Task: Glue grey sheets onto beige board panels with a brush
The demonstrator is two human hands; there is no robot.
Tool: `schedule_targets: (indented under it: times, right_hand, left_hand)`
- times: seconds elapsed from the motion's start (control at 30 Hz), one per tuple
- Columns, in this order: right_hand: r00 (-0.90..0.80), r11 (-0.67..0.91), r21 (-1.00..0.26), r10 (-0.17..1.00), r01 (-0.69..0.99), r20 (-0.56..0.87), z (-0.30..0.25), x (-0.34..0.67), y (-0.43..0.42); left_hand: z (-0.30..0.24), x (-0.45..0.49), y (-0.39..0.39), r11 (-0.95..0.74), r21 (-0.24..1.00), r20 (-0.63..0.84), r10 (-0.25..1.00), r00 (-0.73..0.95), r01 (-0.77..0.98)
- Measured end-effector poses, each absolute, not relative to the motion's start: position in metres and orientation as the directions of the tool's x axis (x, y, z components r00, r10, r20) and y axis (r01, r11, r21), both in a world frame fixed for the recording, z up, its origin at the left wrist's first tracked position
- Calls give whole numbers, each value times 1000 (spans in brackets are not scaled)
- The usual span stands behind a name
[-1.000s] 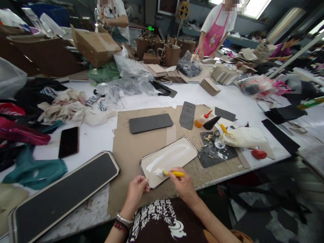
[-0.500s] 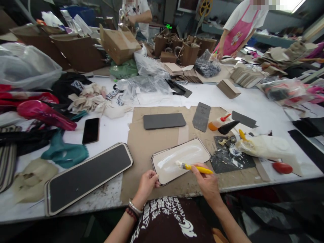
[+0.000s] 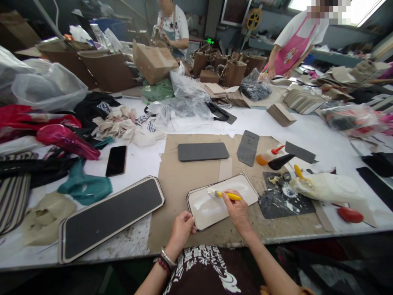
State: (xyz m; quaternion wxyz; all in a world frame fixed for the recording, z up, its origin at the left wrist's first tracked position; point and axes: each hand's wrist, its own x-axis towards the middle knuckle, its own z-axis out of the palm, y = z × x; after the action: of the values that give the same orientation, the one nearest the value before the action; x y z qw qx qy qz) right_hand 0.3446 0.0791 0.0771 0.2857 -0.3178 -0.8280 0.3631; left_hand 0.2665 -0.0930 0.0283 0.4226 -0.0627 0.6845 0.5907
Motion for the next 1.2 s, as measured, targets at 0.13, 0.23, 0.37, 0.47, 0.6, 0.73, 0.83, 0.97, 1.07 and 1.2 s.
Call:
schedule_targets:
  times: [0.13, 0.23, 0.37, 0.47, 0.6, 0.73, 0.83, 0.97, 1.07, 1.2]
  right_hand:
    - [-526, 616, -628, 771, 475, 358, 76, 378, 135]
    - [-470, 630, -540, 776, 558, 420, 77, 396, 165]
    - [-511, 671, -506, 741, 542, 435, 79, 394, 171]
    - [-568, 701, -534, 706, 473, 423, 80, 380, 159]
    - [-620, 677, -635, 690, 372, 373, 84, 361, 128]
    - [-732, 609, -760, 620, 224, 281, 90, 348, 74]
    - [-822, 536, -833, 530, 135, 208, 94, 345, 36]
    - [-850, 481, -863, 510, 153, 133, 97, 358, 23]
    - [-800, 491, -839, 588, 234, 121, 97, 377, 39]
    - [-740, 512, -808, 656, 291, 150, 100, 393, 47]
  left_hand:
    - [31, 267, -95, 303, 755, -653, 420, -630, -581]
    - [32, 265, -95, 312, 758, -650, 438, -621, -573]
    - [32, 265, -95, 326, 766, -640, 453, -620, -553]
    - [32, 265, -94, 332, 768, -639, 452, -623, -547]
    - [34, 265, -94, 328, 767, -641, 448, -623, -552]
    - [35, 266, -93, 318, 762, -645, 444, -622, -564]
    - [36, 266, -93, 309, 763, -644, 446, -622, -568]
    - [35, 267, -95, 310, 763, -643, 447, -622, -567]
    - [34, 267, -95, 314, 761, -646, 444, -621, -567]
    - [34, 267, -95, 321, 764, -644, 443, -624, -560]
